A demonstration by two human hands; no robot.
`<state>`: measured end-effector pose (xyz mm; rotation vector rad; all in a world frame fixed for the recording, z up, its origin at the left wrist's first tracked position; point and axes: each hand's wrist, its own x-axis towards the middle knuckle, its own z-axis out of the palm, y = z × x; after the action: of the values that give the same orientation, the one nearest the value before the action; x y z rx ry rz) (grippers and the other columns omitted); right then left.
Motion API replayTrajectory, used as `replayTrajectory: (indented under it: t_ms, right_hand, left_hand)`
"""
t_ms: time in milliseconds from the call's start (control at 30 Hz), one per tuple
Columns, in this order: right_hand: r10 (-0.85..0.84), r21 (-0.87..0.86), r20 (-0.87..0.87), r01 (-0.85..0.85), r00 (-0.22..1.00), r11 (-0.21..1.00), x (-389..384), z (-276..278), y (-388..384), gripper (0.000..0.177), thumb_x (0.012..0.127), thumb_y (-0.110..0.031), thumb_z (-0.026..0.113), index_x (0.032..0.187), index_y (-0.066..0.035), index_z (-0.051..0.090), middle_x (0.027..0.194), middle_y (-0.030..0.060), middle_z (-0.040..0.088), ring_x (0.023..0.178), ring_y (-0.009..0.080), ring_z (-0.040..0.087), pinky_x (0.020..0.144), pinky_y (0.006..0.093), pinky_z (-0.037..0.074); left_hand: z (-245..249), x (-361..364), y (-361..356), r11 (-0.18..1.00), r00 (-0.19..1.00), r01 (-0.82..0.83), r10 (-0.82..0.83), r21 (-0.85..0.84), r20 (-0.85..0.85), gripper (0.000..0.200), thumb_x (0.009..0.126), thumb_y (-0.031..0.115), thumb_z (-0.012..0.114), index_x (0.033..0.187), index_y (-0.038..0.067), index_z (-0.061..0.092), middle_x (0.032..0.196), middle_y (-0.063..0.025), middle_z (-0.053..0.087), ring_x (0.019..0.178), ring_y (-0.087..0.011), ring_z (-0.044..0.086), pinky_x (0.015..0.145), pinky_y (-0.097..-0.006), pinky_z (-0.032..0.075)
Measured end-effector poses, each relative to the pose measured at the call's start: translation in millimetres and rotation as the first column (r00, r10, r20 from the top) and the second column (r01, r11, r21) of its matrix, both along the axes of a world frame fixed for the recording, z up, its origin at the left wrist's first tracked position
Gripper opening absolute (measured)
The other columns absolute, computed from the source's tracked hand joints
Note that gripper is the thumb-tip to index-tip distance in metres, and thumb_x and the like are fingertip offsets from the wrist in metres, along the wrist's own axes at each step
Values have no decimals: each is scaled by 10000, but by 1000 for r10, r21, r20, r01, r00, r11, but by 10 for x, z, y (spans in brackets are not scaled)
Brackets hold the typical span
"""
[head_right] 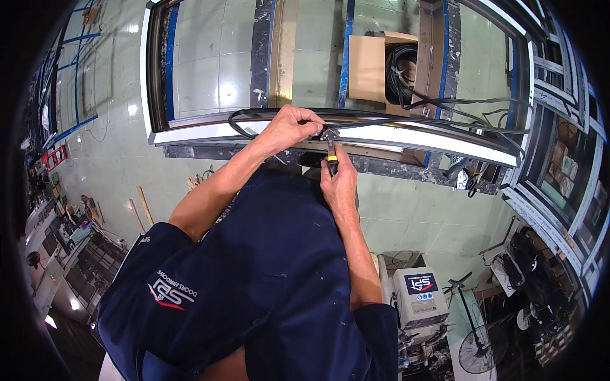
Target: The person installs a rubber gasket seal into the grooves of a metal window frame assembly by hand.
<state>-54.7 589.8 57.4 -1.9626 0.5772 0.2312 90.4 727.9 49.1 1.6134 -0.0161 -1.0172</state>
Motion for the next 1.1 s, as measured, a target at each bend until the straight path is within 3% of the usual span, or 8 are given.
replayTrajectory:
  t_ms: [67, 167, 733, 833, 933, 967, 1100]
  right_hand:
    - [2, 5, -2, -2, 1000, 1000, 11, 5, -7, 469, 870, -10, 668, 1322, 50, 557, 1201, 285, 644, 1114, 414, 639, 972, 414, 488]
    - [-3, 29, -19, 4, 1000, 1000, 23, 20, -8, 471, 868, -11, 670, 1321, 53, 557, 1209, 287, 641, 1122, 413, 637, 978, 415, 485]
    - [-7, 31, -11, 7, 1000, 999, 30, 28, -5, 462, 872, -26, 674, 1311, 61, 561, 1221, 293, 639, 1145, 413, 634, 990, 409, 483]
    - [11, -79, 150, 1, 989, 997, 0, -88, 8, 438, 875, -85, 713, 1284, 28, 604, 1053, 217, 704, 931, 296, 680, 868, 373, 512]
    - [-46, 8, 24, 46, 999, 999, 47, 35, 22, 388, 880, -120, 730, 1227, 22, 633, 1019, 215, 716, 910, 294, 687, 856, 377, 515]
    - [-24, -10, 26, 24, 999, 1000, 44, 27, 8, 390, 880, -146, 740, 1204, 37, 623, 973, 270, 699, 931, 445, 685, 791, 435, 530]
    - [-34, 27, -20, 35, 999, 999, 26, 15, -48, 375, 875, -172, 753, 1191, -7, 637, 949, 251, 704, 924, 442, 686, 776, 440, 537]
  left_hand:
    - [2, 3, 1, 1000, 1000, -3, 3, -4, 4, 158, 890, 91, 689, 992, -11, 755, 682, 23, 627, 581, -29, 471, 500, -220, 354]
    - [53, 24, 4, 1000, 999, -8, 8, 18, -33, 180, 860, 97, 692, 965, -34, 758, 761, -48, 698, 716, -91, 584, 657, -271, 478]
    - [17, 11, 3, 1000, 999, -17, 18, 15, -42, 180, 861, 102, 696, 963, -32, 759, 761, -48, 698, 722, -89, 588, 659, -266, 483]
    - [21, 9, 4, 1000, 999, -7, 7, 16, -31, 185, 860, 105, 696, 967, -34, 756, 761, -45, 695, 723, -89, 586, 661, -266, 483]
    - [-43, -33, 18, 1000, 998, -5, 6, -17, 68, 173, 883, 102, 684, 984, -20, 752, 716, -1, 646, 643, -57, 527, 564, -239, 413]
    - [-77, -52, 9, 999, 994, 0, 5, -41, 113, 166, 895, 100, 678, 992, -12, 751, 693, 20, 621, 603, -41, 498, 515, -226, 377]
    - [40, -4, 24, 996, 996, 92, -92, 16, 5, 214, 942, 152, 644, 1087, 14, 722, 662, 36, 566, 578, -43, 457, 510, -234, 362]
